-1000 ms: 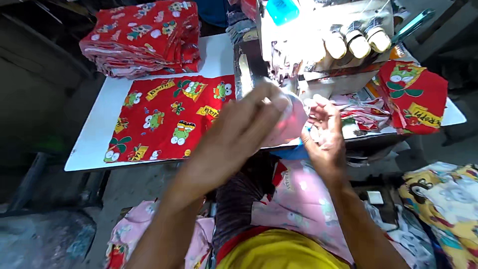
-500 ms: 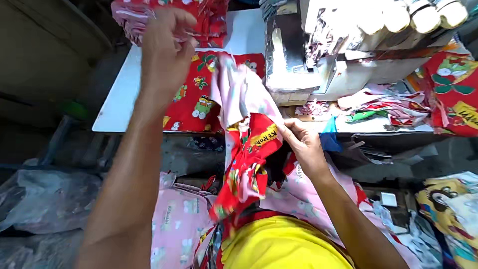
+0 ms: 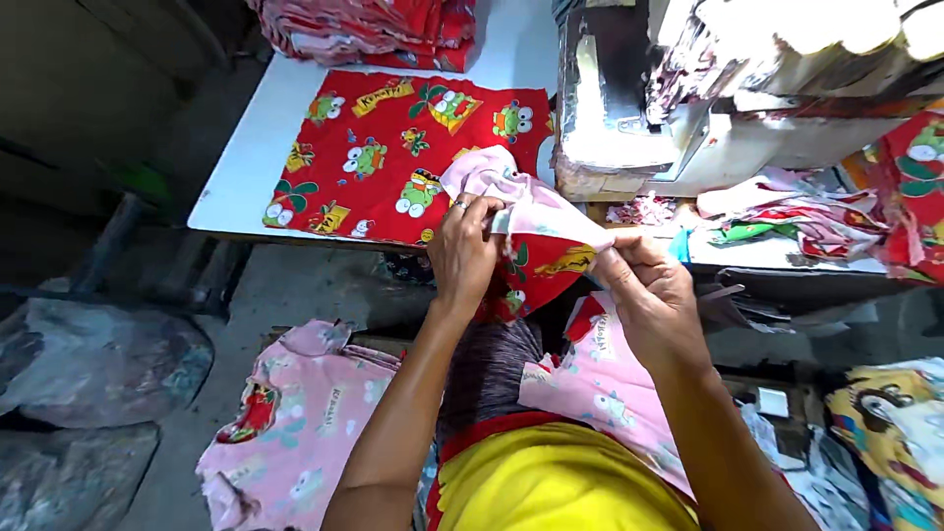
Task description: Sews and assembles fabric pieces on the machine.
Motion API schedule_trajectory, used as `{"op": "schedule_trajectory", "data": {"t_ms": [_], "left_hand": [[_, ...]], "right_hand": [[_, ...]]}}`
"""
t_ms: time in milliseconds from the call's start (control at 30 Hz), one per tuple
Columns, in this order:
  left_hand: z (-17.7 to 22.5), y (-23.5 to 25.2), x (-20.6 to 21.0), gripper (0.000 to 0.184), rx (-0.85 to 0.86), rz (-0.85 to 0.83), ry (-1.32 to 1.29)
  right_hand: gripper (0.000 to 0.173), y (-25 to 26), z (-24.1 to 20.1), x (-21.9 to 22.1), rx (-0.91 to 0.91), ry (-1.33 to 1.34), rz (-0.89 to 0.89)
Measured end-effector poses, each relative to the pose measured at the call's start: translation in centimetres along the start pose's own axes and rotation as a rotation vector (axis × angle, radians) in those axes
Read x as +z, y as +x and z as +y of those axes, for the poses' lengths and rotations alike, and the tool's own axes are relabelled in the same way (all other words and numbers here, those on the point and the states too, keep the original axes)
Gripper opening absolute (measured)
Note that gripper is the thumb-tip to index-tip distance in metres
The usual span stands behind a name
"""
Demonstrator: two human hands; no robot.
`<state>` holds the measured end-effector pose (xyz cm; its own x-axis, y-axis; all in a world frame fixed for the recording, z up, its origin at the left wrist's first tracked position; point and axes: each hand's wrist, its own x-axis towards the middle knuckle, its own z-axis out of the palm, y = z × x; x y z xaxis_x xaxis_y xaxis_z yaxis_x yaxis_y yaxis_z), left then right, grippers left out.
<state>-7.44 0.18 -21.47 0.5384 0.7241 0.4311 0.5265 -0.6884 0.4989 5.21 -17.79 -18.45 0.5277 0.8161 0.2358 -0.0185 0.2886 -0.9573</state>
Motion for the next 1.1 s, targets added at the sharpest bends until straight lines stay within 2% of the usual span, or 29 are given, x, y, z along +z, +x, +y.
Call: {"op": "schedule_trajectory", "data": {"t_ms": [133, 267, 367, 467, 567, 667, 733, 800, 833, 867, 900, 933, 1033, 1067, 1100], "left_hand": [[-2.1, 1.1, -4.5, 0.029, -0.086, -0.009, -0.09], [-6.2, 0.3, -11.7, 0.033, -0.143, 0.092, 0.013], [-9.1, -0.8, -16.5, 0.031, -0.221, 0.213, 0.116], [-10.3, -1.2, -20.5, 0.032, -0.283, 0.313, 0.261], [-10.0, 0.0, -22.3, 0.034, -0.328, 0.377, 0.161], [-8.4, 3.9, -21.0, 0.03, -0.2, 0.36, -0.193], [-7.7, 8.5, -18.5, 0.028, 0.05, 0.327, -0.336], [-6.5, 14.3, -14.4, 0.031, 0.292, 0.317, -0.385], [-3.6, 16.4, -12.0, 0.029, 0.282, 0.302, -0.335], [0.6, 17.9, -9.4, 0.024, 0.175, 0.25, -0.257], [4.0, 19.6, -6.6, 0.023, 0.106, 0.155, -0.192], [6.0, 21.3, -3.7, 0.026, 0.107, 0.031, -0.165], [7.4, 23.5, 3.4, 0.054, 0.14, -0.352, -0.115], [7.7, 22.7, 4.3, 0.056, 0.129, -0.351, -0.103], [8.0, 21.4, 4.6, 0.055, 0.135, -0.282, -0.113]], "right_hand": [[0.017, -0.5, -1.6, -2.0, 0.103, 0.312, 0.045], [0.02, -2.0, -2.8, -4.5, 0.143, 0.136, 0.028], [0.016, -4.0, -3.2, -6.1, 0.169, 0.025, -0.103], [0.019, -6.0, -2.6, -7.8, 0.18, 0.019, -0.326], [0.027, -8.3, -2.4, -9.5, 0.23, 0.02, -0.451], [0.021, -10.8, -2.6, -11.5, 0.209, -0.086, -0.56], [0.03, -11.8, -3.2, -12.6, 0.175, -0.084, -0.69], [0.034, -13.0, -3.7, -13.0, 0.197, -0.074, -0.719], [0.034, -13.6, -3.7, -13.1, 0.224, -0.079, -0.694], [0.033, -14.1, -3.5, -13.3, 0.259, -0.079, -0.657], [0.032, -14.6, -2.9, -13.4, 0.293, -0.08, -0.608], [0.032, -15.1, -2.0, -13.5, 0.32, -0.094, -0.543], [0.03, -16.6, 0.8, -13.4, 0.399, -0.206, -0.357], [0.03, -16.9, 1.5, -13.4, 0.43, -0.241, -0.34], [0.03, -17.1, 2.0, -13.4, 0.464, -0.269, -0.338]]}}
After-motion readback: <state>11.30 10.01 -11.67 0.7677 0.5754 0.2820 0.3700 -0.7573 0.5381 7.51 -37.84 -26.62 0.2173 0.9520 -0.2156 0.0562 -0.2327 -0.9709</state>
